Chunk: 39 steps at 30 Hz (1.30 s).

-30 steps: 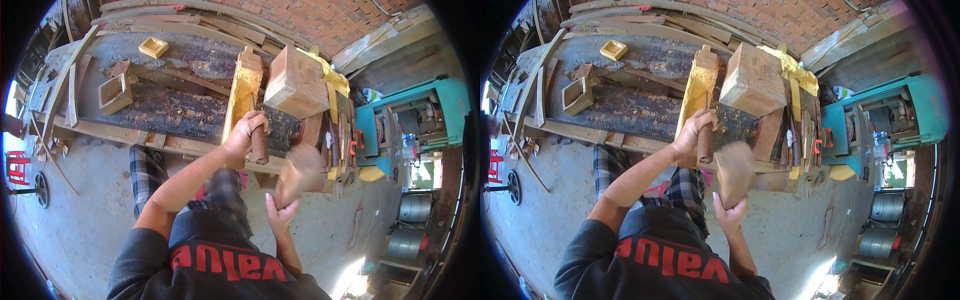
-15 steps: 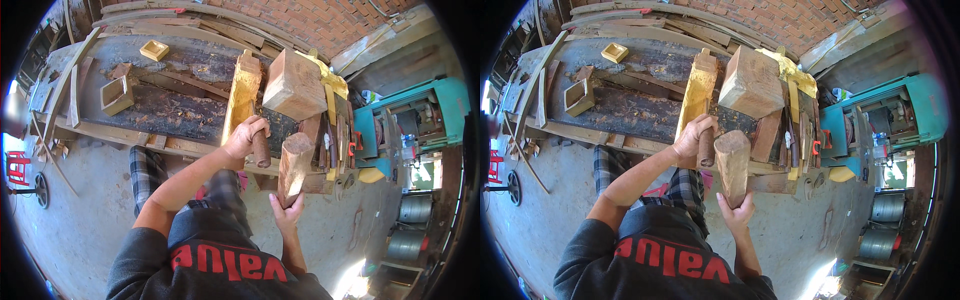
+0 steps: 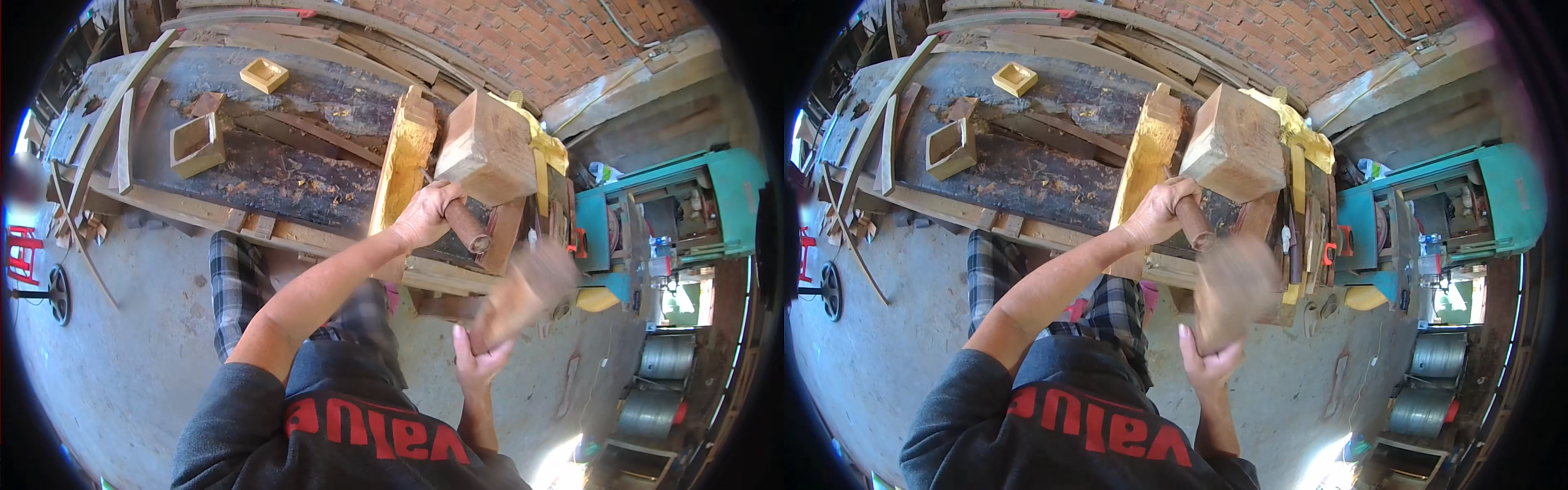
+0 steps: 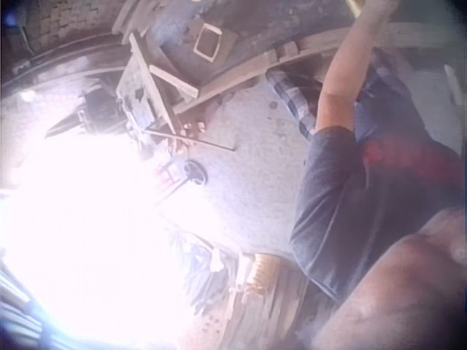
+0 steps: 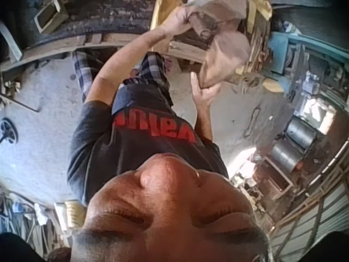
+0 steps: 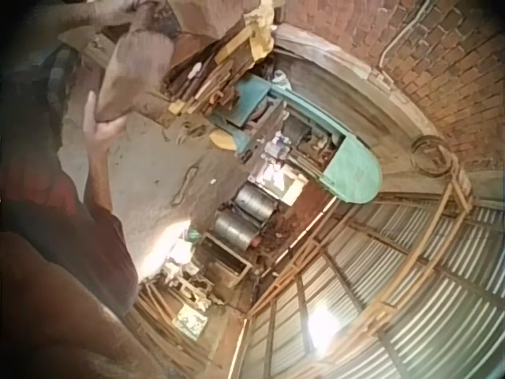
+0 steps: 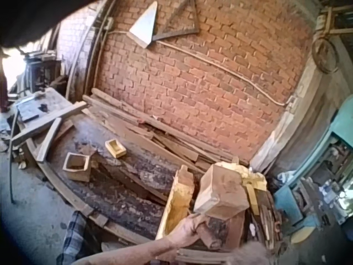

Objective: Carving a wooden workpiece using a hand chisel and a wooden mallet at a workbench.

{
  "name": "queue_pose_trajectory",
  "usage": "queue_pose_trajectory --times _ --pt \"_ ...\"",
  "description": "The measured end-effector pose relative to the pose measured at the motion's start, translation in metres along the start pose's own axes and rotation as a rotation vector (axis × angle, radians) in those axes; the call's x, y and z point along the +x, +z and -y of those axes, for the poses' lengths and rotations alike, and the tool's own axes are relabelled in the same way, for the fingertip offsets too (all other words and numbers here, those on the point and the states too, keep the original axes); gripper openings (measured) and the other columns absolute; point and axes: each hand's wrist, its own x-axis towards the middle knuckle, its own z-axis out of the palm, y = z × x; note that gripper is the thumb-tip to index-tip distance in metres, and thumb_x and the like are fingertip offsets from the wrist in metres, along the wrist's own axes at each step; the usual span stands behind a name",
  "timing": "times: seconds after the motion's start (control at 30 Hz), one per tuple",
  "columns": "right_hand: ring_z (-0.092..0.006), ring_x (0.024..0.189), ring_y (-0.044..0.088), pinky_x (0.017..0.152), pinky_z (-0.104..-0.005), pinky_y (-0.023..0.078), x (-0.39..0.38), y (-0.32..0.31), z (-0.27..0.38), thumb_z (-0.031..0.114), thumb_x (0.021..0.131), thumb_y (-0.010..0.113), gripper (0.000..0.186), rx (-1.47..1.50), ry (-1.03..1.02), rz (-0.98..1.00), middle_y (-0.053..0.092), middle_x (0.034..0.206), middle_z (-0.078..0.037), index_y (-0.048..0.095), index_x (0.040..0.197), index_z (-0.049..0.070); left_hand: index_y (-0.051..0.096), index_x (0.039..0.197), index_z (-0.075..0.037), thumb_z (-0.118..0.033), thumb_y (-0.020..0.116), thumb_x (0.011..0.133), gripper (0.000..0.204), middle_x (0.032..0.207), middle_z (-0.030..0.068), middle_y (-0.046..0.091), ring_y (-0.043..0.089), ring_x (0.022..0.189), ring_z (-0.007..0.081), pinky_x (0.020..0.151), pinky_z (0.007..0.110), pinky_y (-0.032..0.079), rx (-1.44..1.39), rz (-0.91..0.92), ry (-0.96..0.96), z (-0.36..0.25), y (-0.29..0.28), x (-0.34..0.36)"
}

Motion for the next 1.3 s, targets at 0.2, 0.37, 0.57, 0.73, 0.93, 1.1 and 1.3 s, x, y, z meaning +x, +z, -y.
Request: queue_pose_trajectory --times 0.2,0.37,0.57,0.73,0.93,1.1,1.3 --pt "-0.0176 0.084 0.06 0.08 -0.0315 0.05 -0.004 0.016 -0.041 0.012 0.08 0.081 0.048 -0.067 0.151 0.112 0.062 0.094 -0.009 0.053 0.117 -0.001 0.053 0.092 -0.009 0.0 0.07 0.073 0.027 0.088 0.0105 0.059 0.059 0.093 0.0355 0.08 0.04 0.048 -0.039 0.039 -0.002 0.006 0.0 -0.019" --pt "-0.0249 0.097 0.06 0.091 -0.0379 0.047 -0.027 0.004 -0.067 0.015 0.082 0.078 0.056 0.016 -0.061 0.017 0.062 0.107 -0.015 0.047 0.125 -0.003 0.053 0.091 -0.01 0.001 0.071 0.072 0.028 0.089 0.0092 0.059 0.058 0.092 0.0348 0.08 0.042 0.048 -0.037 0.068 0.084 0.007 -0.003 -0.021" --pt "-0.0179 0.076 0.057 0.074 -0.0345 0.05 0.0 0.026 -0.052 0.01 0.084 0.074 0.061 -0.176 0.187 0.193 0.056 0.087 -0.006 0.037 0.131 -0.003 0.054 0.09 -0.01 0.004 0.074 0.065 0.035 0.092 0.0085 0.06 0.058 0.094 0.0334 0.082 0.039 0.049 -0.066 0.018 0.036 0.022 -0.006 -0.017" --pt "-0.0157 0.077 0.057 0.072 -0.0315 0.05 -0.014 0.01 -0.043 0.008 0.081 0.076 0.059 0.114 0.051 -0.017 0.056 0.088 -0.007 0.039 0.126 -0.002 0.055 0.093 -0.008 0.001 0.075 0.073 0.029 0.1 0.0148 0.061 0.061 0.102 0.0369 0.086 0.04 0.05 -0.001 0.077 0.06 0.017 -0.013 -0.018" --pt "-0.0135 0.069 0.057 0.062 -0.0284 0.05 -0.011 0.01 -0.054 0.009 0.084 0.075 0.057 0.095 0.096 -0.019 0.056 0.089 -0.009 0.038 0.126 -0.001 0.055 0.094 -0.006 -0.008 0.076 0.082 0.024 0.105 0.018 0.062 0.061 0.111 0.0392 0.091 0.043 0.051 -0.026 0.1 0.075 0.001 -0.003 -0.03" --pt "-0.0139 0.069 0.058 0.06 -0.0283 0.051 -0.006 0.012 -0.043 0.011 0.085 0.075 0.061 0.164 0.339 0.026 0.057 0.092 -0.01 0.038 0.131 -0.003 0.055 0.095 -0.005 -0.01 0.074 0.085 0.022 0.104 0.018 0.061 0.061 0.111 0.0386 0.092 0.043 0.051 -0.03 0.195 0.026 0.002 0.001 -0.033" --pt "-0.0134 0.061 0.057 0.055 -0.0277 0.051 -0.01 0.006 -0.041 0.011 0.085 0.074 0.059 0.255 0.449 -0.005 0.057 0.087 -0.008 0.039 0.131 -0.002 0.055 0.095 -0.005 -0.009 0.074 0.085 0.021 0.099 0.015 0.059 0.061 0.1 0.0377 0.085 0.043 0.051 0.036 0.208 0.029 0.005 0.0 -0.029"
